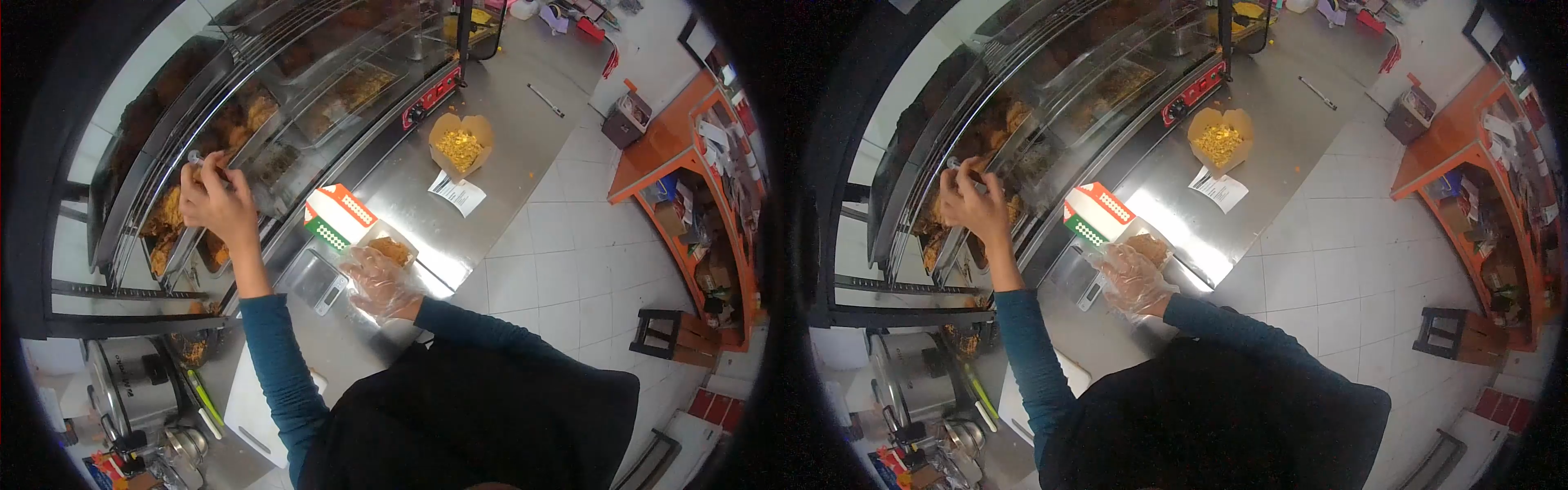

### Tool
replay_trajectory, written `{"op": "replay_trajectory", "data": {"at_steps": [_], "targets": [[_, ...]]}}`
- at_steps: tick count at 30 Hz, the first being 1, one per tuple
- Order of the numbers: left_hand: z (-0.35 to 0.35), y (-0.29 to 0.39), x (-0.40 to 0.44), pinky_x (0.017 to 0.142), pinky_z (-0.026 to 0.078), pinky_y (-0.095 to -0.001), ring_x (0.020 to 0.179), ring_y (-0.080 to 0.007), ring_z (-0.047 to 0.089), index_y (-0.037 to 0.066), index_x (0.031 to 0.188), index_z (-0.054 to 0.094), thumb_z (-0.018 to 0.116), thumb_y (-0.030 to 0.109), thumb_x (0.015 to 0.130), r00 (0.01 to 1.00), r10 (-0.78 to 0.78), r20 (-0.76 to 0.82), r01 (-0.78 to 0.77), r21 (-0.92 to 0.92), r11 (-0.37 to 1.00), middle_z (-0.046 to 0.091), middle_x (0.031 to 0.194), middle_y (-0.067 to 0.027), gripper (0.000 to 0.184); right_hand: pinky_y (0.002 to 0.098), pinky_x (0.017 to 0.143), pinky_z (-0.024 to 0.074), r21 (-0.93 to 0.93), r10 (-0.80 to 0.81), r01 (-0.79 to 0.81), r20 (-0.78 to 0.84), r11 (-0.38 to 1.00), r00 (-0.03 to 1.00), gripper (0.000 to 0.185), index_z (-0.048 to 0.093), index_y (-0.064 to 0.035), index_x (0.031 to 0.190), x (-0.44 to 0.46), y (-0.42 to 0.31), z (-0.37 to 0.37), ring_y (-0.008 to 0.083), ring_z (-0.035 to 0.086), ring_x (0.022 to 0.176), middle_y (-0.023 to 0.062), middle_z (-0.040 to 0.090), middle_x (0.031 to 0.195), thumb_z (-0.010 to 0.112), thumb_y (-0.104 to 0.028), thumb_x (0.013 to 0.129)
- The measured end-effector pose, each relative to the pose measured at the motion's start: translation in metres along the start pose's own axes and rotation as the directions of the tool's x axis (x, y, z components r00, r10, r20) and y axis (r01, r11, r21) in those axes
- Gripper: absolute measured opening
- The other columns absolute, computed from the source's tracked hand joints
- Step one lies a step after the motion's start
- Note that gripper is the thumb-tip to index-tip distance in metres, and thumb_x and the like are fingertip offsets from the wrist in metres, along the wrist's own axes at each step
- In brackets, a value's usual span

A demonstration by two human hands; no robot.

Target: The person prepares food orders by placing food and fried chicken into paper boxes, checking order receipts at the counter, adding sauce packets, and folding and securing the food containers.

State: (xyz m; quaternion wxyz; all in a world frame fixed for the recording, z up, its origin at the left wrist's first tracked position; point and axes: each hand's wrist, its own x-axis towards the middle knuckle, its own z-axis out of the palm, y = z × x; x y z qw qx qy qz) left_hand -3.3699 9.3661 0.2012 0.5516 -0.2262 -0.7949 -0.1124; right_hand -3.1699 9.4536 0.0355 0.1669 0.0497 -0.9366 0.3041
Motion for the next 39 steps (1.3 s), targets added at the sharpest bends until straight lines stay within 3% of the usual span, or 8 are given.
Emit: {"op": "replay_trajectory", "data": {"at_steps": [8,11,15,23,26,29,35,39], "targets": [[-0.040,-0.056,-0.019,0.080,0.031,-0.0376,0.095,-0.0230,0.047,0.017,0.091,0.062,0.064,0.019,0.071,0.989,-0.091,-0.113,0.084,-0.068,0.994,0.052,0.105,-0.0064,0.021,0.0412,0.093,0.0355,0.518,0.012,0.014,-0.046,0.855,0.999,0.056,0.037,-0.0080,0.127,-0.002,0.016,-0.002,0.0315,0.042,0.112,0.0157,0.032,0.131,0.053,-0.035,0.081],[-0.070,-0.076,-0.028,0.080,0.033,-0.0369,0.102,-0.0231,0.045,0.015,0.088,0.061,0.070,0.022,0.069,0.973,-0.179,-0.144,0.202,0.162,0.966,0.052,0.103,-0.0062,0.022,0.0477,0.092,0.0360,0.969,-0.004,-0.166,0.169,0.181,0.986,0.052,0.033,-0.0142,0.131,-0.001,0.031,0.025,0.0349,0.040,0.115,0.0133,0.030,0.134,0.045,-0.036,0.086],[-0.092,-0.126,-0.040,0.082,0.026,-0.0427,0.108,-0.0253,0.038,0.018,0.094,0.059,0.072,0.034,0.067,0.950,-0.220,-0.220,0.244,0.088,0.966,0.050,0.107,-0.0072,0.034,0.0590,0.093,0.0311,0.492,-0.161,-0.324,0.346,-0.808,0.925,0.049,0.025,-0.0255,0.136,0.009,0.007,-0.012,0.0433,0.035,0.118,0.0133,0.028,0.137,0.033,-0.041,0.090],[-0.137,-0.182,-0.058,0.087,0.024,-0.0404,0.108,-0.0275,0.037,0.013,0.096,0.057,0.073,0.035,0.066,0.931,-0.298,-0.209,0.353,0.317,0.881,0.046,0.110,-0.0094,0.041,0.0636,0.097,0.0205,0.381,-0.109,-0.187,0.215,-0.905,0.970,0.054,0.025,-0.0256,0.136,0.030,-0.042,0.031,0.0451,0.025,0.124,0.0186,0.028,0.137,0.028,-0.051,0.088],[-0.148,-0.182,-0.066,0.088,0.025,-0.0433,0.107,-0.0274,0.038,0.008,0.103,0.051,0.074,0.034,0.064,0.945,-0.300,-0.133,0.323,0.217,0.921,0.042,0.113,-0.0113,0.052,0.0593,0.095,0.0302,0.559,0.313,0.010,0.449,-0.829,0.837,0.051,0.026,-0.0326,0.134,0.042,-0.089,0.033,0.0425,0.035,0.117,0.0133,0.036,0.131,0.037,-0.049,0.087],[-0.177,-0.141,-0.096,0.098,0.023,-0.0442,0.117,-0.0279,0.031,0.006,0.122,0.037,0.078,0.039,0.055,0.870,-0.237,0.432,0.486,-0.667,0.564,0.034,0.123,-0.0154,0.085,0.0563,0.092,0.0359,0.926,0.672,0.006,0.270,-0.378,0.690,0.057,0.018,-0.0355,0.136,0.057,-0.131,0.053,0.0386,0.040,0.113,0.0085,0.032,0.133,0.043,-0.048,0.086],[-0.201,-0.138,-0.166,0.098,0.018,-0.0484,0.117,-0.0384,0.029,0.006,0.108,0.041,0.076,0.027,0.053,0.924,-0.076,0.374,0.147,-0.166,0.975,0.033,0.129,-0.0188,0.069,0.0435,0.083,0.0434,0.989,0.488,0.135,-0.086,-0.066,0.869,0.086,-0.004,-0.0288,0.139,0.078,-0.175,0.093,0.0235,0.025,0.126,0.0071,0.006,0.144,0.056,-0.046,0.079],[-0.221,-0.131,-0.162,0.096,0.022,-0.0449,0.116,-0.0346,0.032,0.006,0.105,0.042,0.069,0.017,0.063,0.878,-0.105,0.466,0.299,-0.364,0.882,0.039,0.123,-0.0183,0.052,0.0420,0.089,0.0419,0.956,0.453,0.248,-0.293,0.157,0.842,0.081,-0.007,-0.0191,0.139,0.091,-0.214,0.102,0.0242,0.023,0.129,0.0088,0.009,0.145,0.051,-0.037,0.086]]}}
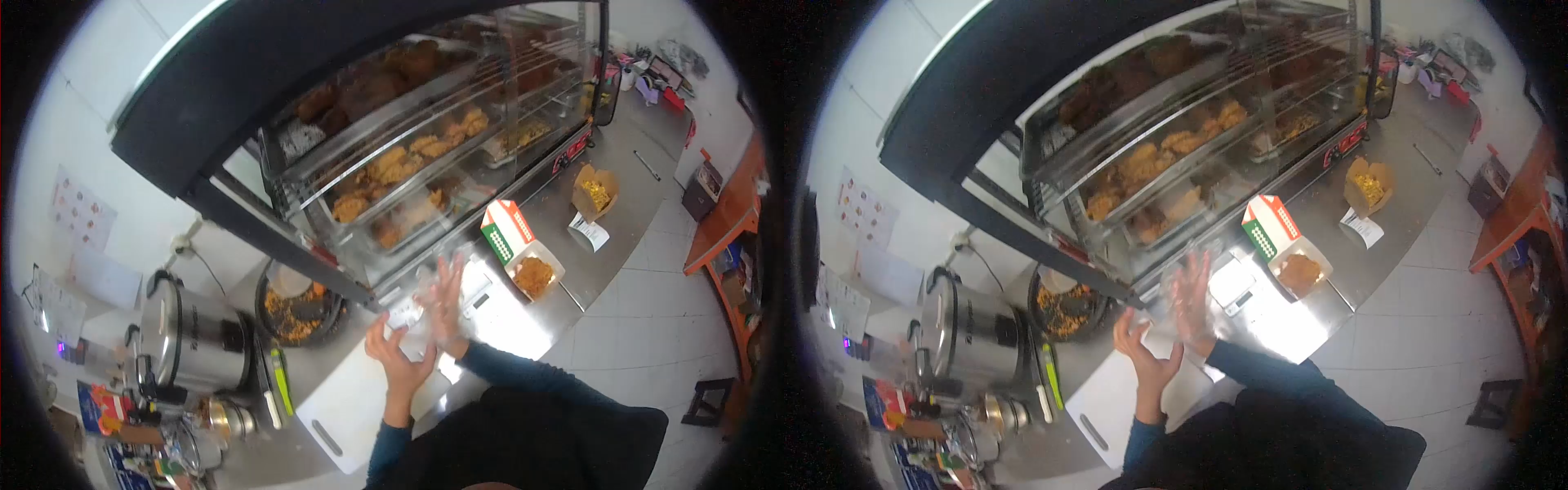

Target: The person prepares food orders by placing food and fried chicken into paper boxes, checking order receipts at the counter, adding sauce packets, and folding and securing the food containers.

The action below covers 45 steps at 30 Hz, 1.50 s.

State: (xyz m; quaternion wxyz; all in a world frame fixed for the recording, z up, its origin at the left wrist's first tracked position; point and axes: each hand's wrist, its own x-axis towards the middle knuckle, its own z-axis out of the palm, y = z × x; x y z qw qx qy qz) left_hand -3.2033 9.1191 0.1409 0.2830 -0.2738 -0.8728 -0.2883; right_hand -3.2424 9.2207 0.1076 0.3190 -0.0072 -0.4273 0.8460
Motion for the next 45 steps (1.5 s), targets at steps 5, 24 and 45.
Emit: {"op": "replay_trajectory", "data": {"at_steps": [5,24,45], "targets": [[0.013,-0.045,0.026,0.091,0.032,-0.0403,0.109,-0.0305,0.040,0.004,0.106,0.044,0.074,0.027,0.066,0.856,-0.049,-0.515,0.016,-0.067,0.998,0.044,0.110,-0.0136,0.055,0.0366,0.106,0.0176,-0.256,-0.288,0.465,0.514,0.848,0.808,0.048,0.023,-0.0064,0.137,-0.071,0.051,0.019,0.0275,0.012,0.133,0.0165,0.007,0.144,0.039,-0.015,0.092],[0.114,-0.123,-0.004,0.058,0.043,-0.0234,0.076,-0.0128,0.046,0.002,0.106,0.042,0.055,-0.001,0.078,0.835,-0.307,-0.456,0.130,-0.379,0.916,0.043,0.102,-0.0095,0.032,0.0477,0.097,0.0256,-0.986,-0.086,-0.084,-0.098,0.147,0.992,0.105,0.021,0.0011,0.128,0.013,-0.039,-0.269,0.0408,0.026,0.120,0.0252,0.027,0.126,0.078,-0.036,0.048],[0.453,0.269,0.045,0.075,0.043,-0.0415,0.085,-0.0355,0.058,0.004,0.118,0.042,0.052,0.026,0.080,0.639,-0.572,0.515,0.747,-0.238,0.620,0.059,0.085,-0.0200,0.045,0.0386,0.094,0.0319,-0.902,-0.450,0.149,-0.055,0.405,0.891,0.075,0.026,-0.0088,0.106,0.055,-0.324,-0.575,0.0259,0.034,0.112,0.0139,0.028,0.120,0.077,-0.016,0.051]]}}
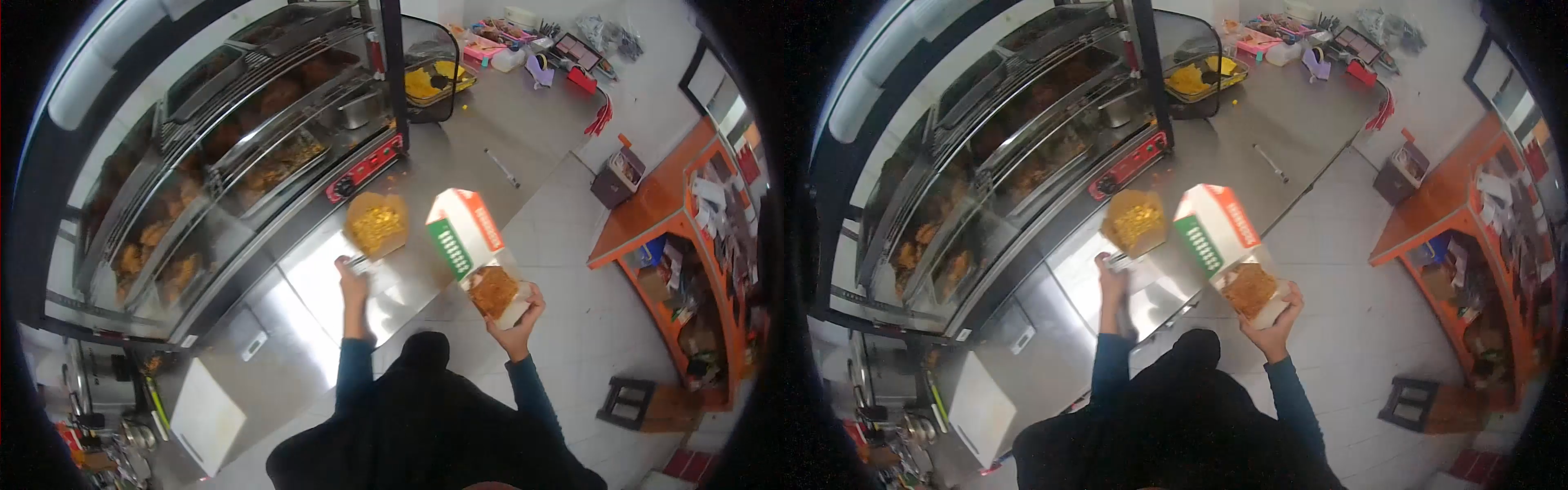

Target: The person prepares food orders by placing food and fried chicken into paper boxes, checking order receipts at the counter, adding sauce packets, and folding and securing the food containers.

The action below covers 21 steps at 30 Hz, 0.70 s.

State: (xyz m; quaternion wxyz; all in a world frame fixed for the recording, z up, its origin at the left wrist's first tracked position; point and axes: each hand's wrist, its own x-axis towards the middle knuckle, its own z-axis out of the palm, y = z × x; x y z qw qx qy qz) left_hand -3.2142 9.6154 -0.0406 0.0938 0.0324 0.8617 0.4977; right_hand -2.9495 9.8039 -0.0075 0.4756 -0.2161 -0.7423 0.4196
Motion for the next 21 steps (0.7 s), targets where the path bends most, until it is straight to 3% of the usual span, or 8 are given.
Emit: {"op": "replay_trajectory", "data": {"at_steps": [2,3,5,8,10,14,18,21], "targets": [[-0.004,-0.035,0.018,0.072,0.045,-0.0425,0.082,-0.0348,0.058,0.002,0.102,0.055,0.051,0.022,0.080,0.948,0.181,-0.262,-0.106,0.275,0.956,0.060,0.086,-0.0174,0.030,0.0380,0.094,0.0330,0.036,0.048,-0.045,-0.091,0.998,0.995,0.073,0.026,-0.0098,0.105,0.032,0.024,-0.022,0.0252,0.034,0.112,0.0136,0.028,0.120,0.076,-0.013,0.053],[-0.015,0.002,0.006,0.073,0.045,-0.0428,0.084,-0.0339,0.058,0.003,0.089,0.060,0.050,0.024,0.081,0.915,0.110,-0.387,0.047,0.375,0.926,0.060,0.090,-0.0151,0.025,0.0374,0.095,0.0321,0.057,0.034,-0.028,-0.108,0.998,0.994,0.073,0.024,-0.0101,0.107,0.048,0.042,-0.030,0.0248,0.034,0.112,0.0130,0.027,0.121,0.075,-0.010,0.054],[-0.019,0.037,0.007,0.077,0.044,-0.0421,0.090,-0.0327,0.057,0.003,0.097,0.059,0.051,0.039,0.081,0.925,0.024,-0.380,0.103,0.311,0.945,0.059,0.098,-0.0160,0.040,0.0372,0.096,0.0321,0.006,0.104,-0.104,-0.115,0.995,0.988,0.074,0.024,-0.0103,0.107,0.085,0.073,-0.046,0.0248,0.034,0.113,0.0126,0.026,0.121,0.076,-0.009,0.054],[0.025,0.089,0.018,0.075,0.045,-0.0428,0.089,-0.0341,0.059,0.006,0.102,0.061,0.047,0.054,0.080,0.961,0.055,-0.270,0.102,0.535,0.839,0.062,0.094,-0.0171,0.054,0.0370,0.096,0.0322,-0.084,0.073,-0.085,-0.139,0.993,0.988,0.077,0.023,-0.0096,0.109,0.148,0.134,-0.065,0.0245,0.034,0.114,0.0120,0.026,0.120,0.077,-0.010,0.054],[0.037,0.084,0.044,0.069,0.046,-0.0440,0.083,-0.0352,0.060,0.006,0.100,0.063,0.046,0.050,0.083,0.947,-0.078,-0.311,0.229,0.486,0.844,0.063,0.087,-0.0188,0.050,0.0371,0.096,0.0323,-0.057,0.051,-0.060,-0.156,0.997,0.986,0.080,0.022,-0.0090,0.111,0.197,0.173,-0.069,0.0245,0.033,0.114,0.0120,0.027,0.119,0.078,-0.011,0.054],[0.041,0.092,0.039,0.058,0.045,-0.0421,0.074,-0.0380,0.061,0.004,0.102,0.061,0.045,0.035,0.087,0.907,0.231,-0.352,-0.094,0.365,0.926,0.061,0.077,-0.0225,0.038,0.0363,0.095,0.0316,-0.018,0.072,-0.076,-0.169,0.997,0.983,0.080,0.024,-0.0071,0.111,0.288,0.236,-0.070,0.0231,0.034,0.111,0.0120,0.029,0.117,0.080,-0.015,0.054],[0.081,0.127,0.022,0.057,0.045,-0.0418,0.071,-0.0392,0.059,0.000,0.099,0.061,0.046,0.032,0.087,0.904,0.001,-0.427,0.279,0.593,0.755,0.059,0.077,-0.0252,0.037,0.0384,0.094,0.0313,-0.205,0.090,-0.114,-0.126,0.972,0.988,0.079,0.027,-0.0022,0.108,0.374,0.308,-0.054,0.0271,0.034,0.110,0.0134,0.031,0.110,0.081,-0.018,0.053],[0.130,0.185,0.012,0.058,0.045,-0.0410,0.070,-0.0387,0.059,0.000,0.098,0.061,0.046,0.030,0.087,0.900,0.033,-0.435,0.271,0.616,0.740,0.060,0.077,-0.0241,0.035,0.0431,0.093,0.0285,-0.191,0.131,-0.137,-0.046,0.972,0.990,0.077,0.031,0.0004,0.104,0.435,0.360,-0.029,0.0303,0.033,0.108,0.0147,0.033,0.105,0.081,-0.026,0.052]]}}
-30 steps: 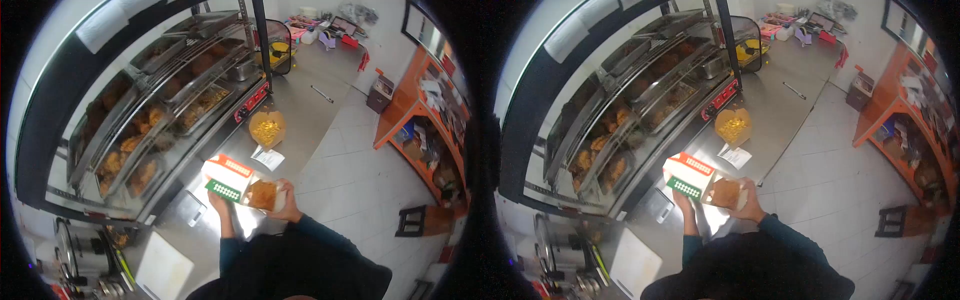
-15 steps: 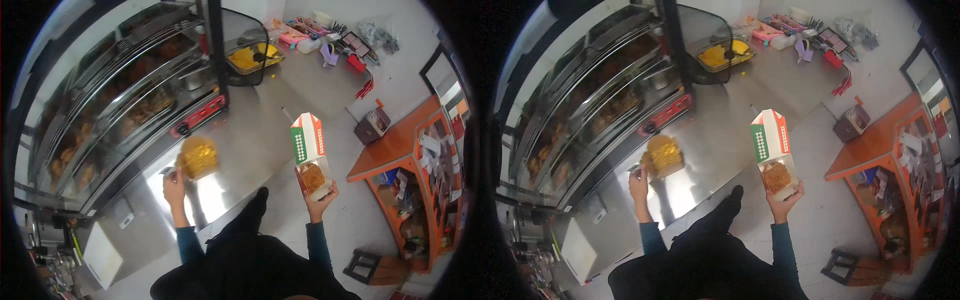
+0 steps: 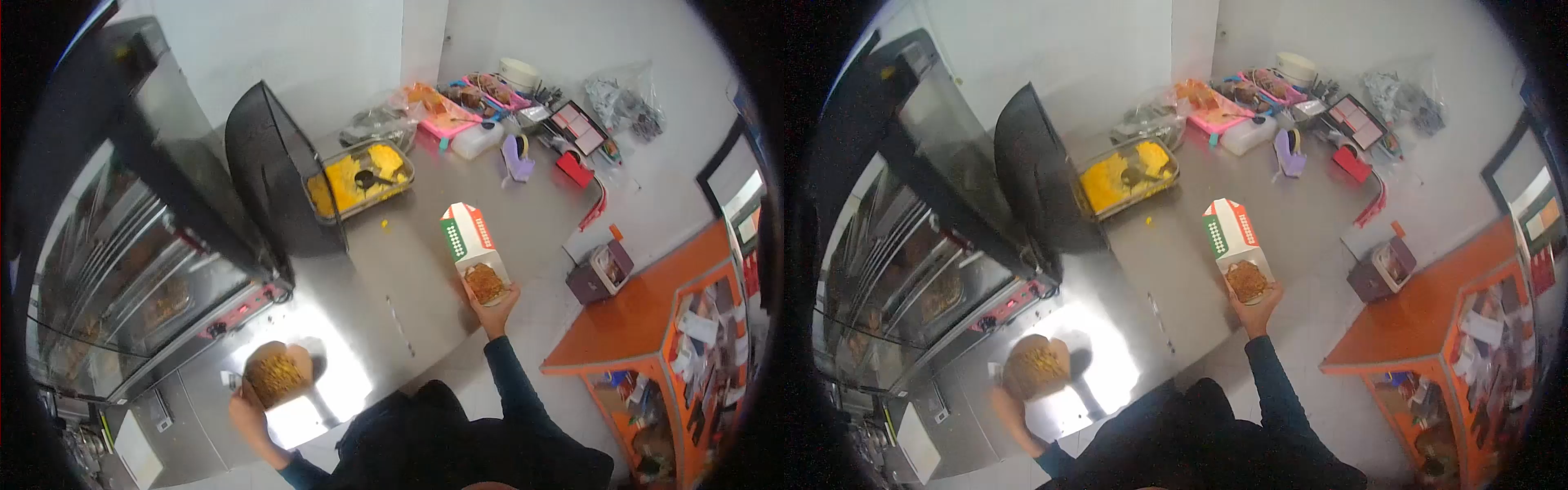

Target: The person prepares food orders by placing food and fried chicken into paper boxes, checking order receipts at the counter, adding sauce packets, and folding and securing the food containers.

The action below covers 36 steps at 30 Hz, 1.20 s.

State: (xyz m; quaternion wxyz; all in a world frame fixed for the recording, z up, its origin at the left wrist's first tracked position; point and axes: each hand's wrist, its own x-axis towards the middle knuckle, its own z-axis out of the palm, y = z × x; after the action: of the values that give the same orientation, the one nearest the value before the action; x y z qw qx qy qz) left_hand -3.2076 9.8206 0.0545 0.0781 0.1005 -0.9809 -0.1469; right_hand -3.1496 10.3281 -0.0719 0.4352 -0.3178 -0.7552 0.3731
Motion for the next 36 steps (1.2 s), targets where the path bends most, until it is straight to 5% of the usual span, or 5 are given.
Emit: {"op": "replay_trajectory", "data": {"at_steps": [9,16,21,26,36], "targets": [[0.083,0.291,-0.015,0.060,0.045,-0.0365,0.066,-0.0321,0.061,0.001,0.103,0.060,0.044,0.020,0.086,0.954,0.298,-0.032,-0.262,-0.574,0.776,0.061,0.075,-0.0228,0.029,0.0525,0.098,0.0164,-0.097,-0.142,0.189,0.362,0.977,0.921,0.101,0.020,0.0011,0.122,0.166,0.062,0.100,0.0422,0.022,0.117,0.0260,0.026,0.121,0.079,-0.037,0.050],[0.205,0.414,0.002,0.062,0.045,-0.0390,0.071,-0.0343,0.060,-0.003,0.101,0.058,0.044,0.022,0.087,0.963,-0.154,0.221,0.244,-0.475,0.846,0.060,0.076,-0.0245,0.031,0.0593,0.098,0.0057,0.031,-0.262,0.433,0.834,0.901,0.486,0.105,0.017,-0.0047,0.133,0.323,0.043,0.078,0.0445,-0.001,0.129,0.0291,0.007,0.137,0.070,-0.055,0.058],[0.213,0.443,-0.003,0.076,0.043,-0.0388,0.090,-0.0357,0.056,-0.002,0.106,0.055,0.042,0.027,0.089,0.933,-0.310,0.181,0.359,-0.489,0.795,0.058,0.094,-0.0245,0.036,0.0463,0.090,0.0255,0.175,-0.658,0.674,0.490,0.717,0.572,0.029,0.058,-0.0125,0.095,0.513,0.040,0.228,0.0340,0.038,0.108,0.0134,0.051,0.109,0.061,-0.031,0.073],[0.191,0.440,-0.044,0.097,0.033,-0.0337,0.116,-0.0274,0.044,-0.009,0.120,0.044,0.036,0.027,0.093,0.824,-0.567,0.017,0.418,-0.693,0.588,0.049,0.121,-0.0200,0.045,0.0484,0.093,0.0256,-0.246,-0.193,0.654,0.830,0.715,0.523,0.035,0.060,-0.0153,0.105,0.586,0.059,0.377,0.0336,0.041,0.108,0.0103,0.053,0.111,0.058,-0.030,0.073],[0.163,0.401,-0.141,0.085,0.043,-0.0313,0.099,-0.0237,0.054,-0.006,0.115,0.051,0.041,0.024,0.093,0.630,-0.701,-0.335,0.490,-0.529,0.693,0.057,0.106,-0.0192,0.038,0.0413,0.083,0.0395,-0.347,-0.103,0.356,0.575,0.868,0.812,0.016,0.066,-0.0081,0.078,0.593,0.086,0.425,0.0270,0.059,0.087,0.0097,0.065,0.084,0.064,-0.023,0.071]]}}
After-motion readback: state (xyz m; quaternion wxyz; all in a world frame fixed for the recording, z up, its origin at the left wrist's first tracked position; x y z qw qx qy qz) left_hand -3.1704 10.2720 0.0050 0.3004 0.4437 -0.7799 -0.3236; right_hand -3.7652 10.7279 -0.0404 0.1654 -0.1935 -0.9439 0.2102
